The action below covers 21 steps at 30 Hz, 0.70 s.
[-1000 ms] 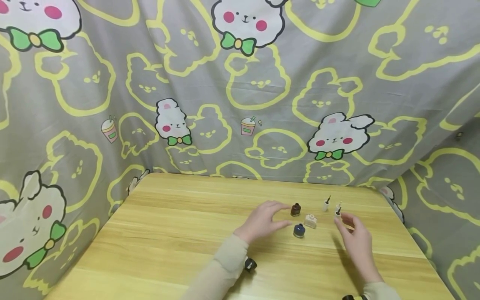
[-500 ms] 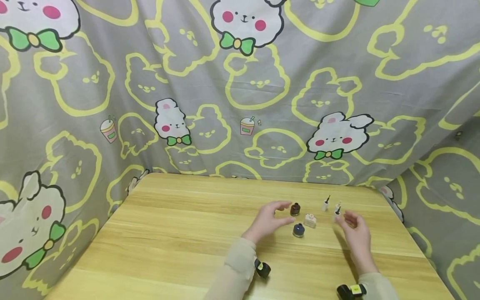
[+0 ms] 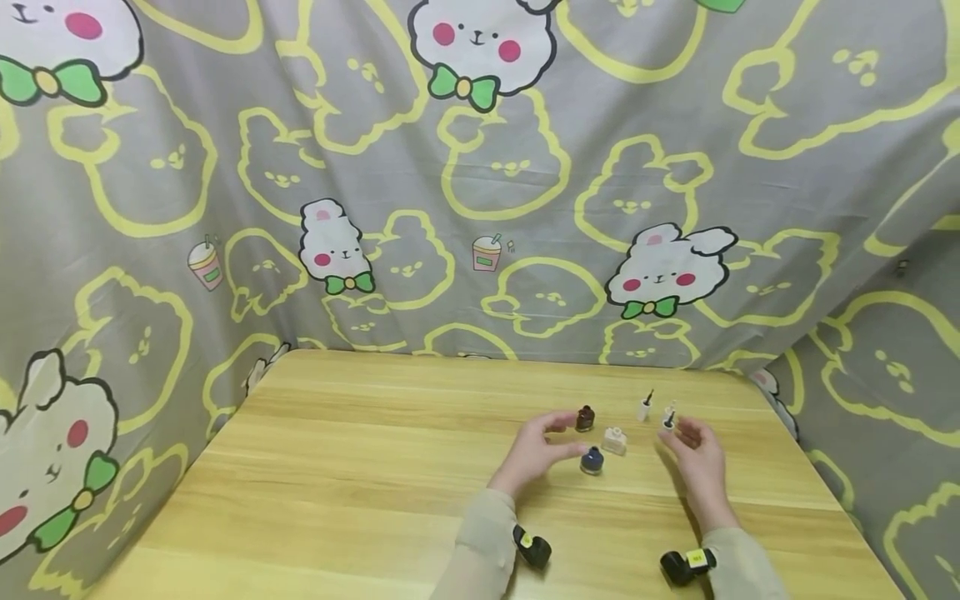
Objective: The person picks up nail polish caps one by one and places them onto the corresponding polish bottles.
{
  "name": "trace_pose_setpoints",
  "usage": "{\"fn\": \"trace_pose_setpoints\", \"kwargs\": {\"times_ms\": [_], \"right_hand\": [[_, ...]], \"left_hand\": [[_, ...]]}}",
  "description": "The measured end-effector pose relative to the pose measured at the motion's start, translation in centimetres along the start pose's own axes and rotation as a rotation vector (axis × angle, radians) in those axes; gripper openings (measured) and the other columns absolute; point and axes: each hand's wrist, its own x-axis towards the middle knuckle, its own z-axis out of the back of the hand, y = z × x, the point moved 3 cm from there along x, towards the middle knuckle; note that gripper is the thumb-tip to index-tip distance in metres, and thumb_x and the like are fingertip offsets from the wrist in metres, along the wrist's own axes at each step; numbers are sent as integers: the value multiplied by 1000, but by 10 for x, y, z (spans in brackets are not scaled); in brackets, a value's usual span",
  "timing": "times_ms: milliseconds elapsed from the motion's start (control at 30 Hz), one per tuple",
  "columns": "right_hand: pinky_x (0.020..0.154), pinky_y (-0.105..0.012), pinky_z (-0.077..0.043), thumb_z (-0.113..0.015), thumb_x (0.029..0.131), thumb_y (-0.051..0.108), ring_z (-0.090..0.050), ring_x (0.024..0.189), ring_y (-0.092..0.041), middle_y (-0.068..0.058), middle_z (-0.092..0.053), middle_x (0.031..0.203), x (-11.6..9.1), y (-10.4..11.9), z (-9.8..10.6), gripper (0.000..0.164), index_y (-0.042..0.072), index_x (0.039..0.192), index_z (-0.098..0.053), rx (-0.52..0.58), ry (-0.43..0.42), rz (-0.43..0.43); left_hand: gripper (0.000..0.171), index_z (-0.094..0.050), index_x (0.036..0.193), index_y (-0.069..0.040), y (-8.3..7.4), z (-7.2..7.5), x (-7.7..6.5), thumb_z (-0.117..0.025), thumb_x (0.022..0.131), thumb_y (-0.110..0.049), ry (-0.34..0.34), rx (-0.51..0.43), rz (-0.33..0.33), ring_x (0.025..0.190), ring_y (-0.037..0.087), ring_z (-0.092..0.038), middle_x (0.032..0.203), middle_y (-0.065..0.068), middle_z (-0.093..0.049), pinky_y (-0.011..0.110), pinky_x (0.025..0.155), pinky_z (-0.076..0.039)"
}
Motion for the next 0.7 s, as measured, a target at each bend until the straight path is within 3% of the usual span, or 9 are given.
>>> {"fn": "trace_pose_setpoints", "kwargs": {"times_ms": [133, 367, 700], "right_hand": [[76, -2, -38, -63, 94, 26, -42, 90, 12, 12, -49, 113, 1, 3, -2, 62, -2, 144, -37, 32, -6, -13], [76, -2, -38, -65, 93, 27, -44, 88, 13, 26, -48, 98, 1, -2, -1, 60, -1, 140, -39, 30, 15, -1], [77, -4, -35, -64, 93, 37, -41, 89, 16, 25, -48, 103, 2, -7, -2, 69, 2, 146, -36, -59, 79, -12]], "left_hand": [[50, -65, 126, -21, 2, -6, -1, -81, 79, -27, 6, -5, 20, 119, 18, -56, 125, -5, -67, 30, 94, -49], [50, -65, 125, -15, 3, -17, -3, -81, 79, -26, 36, 26, -1, 115, 10, -57, 126, 0, -67, 24, 94, -48], [48, -67, 122, -14, 9, -17, -5, -82, 78, -23, 46, 96, 10, 113, 9, -60, 121, -1, -69, 25, 99, -46]]}}
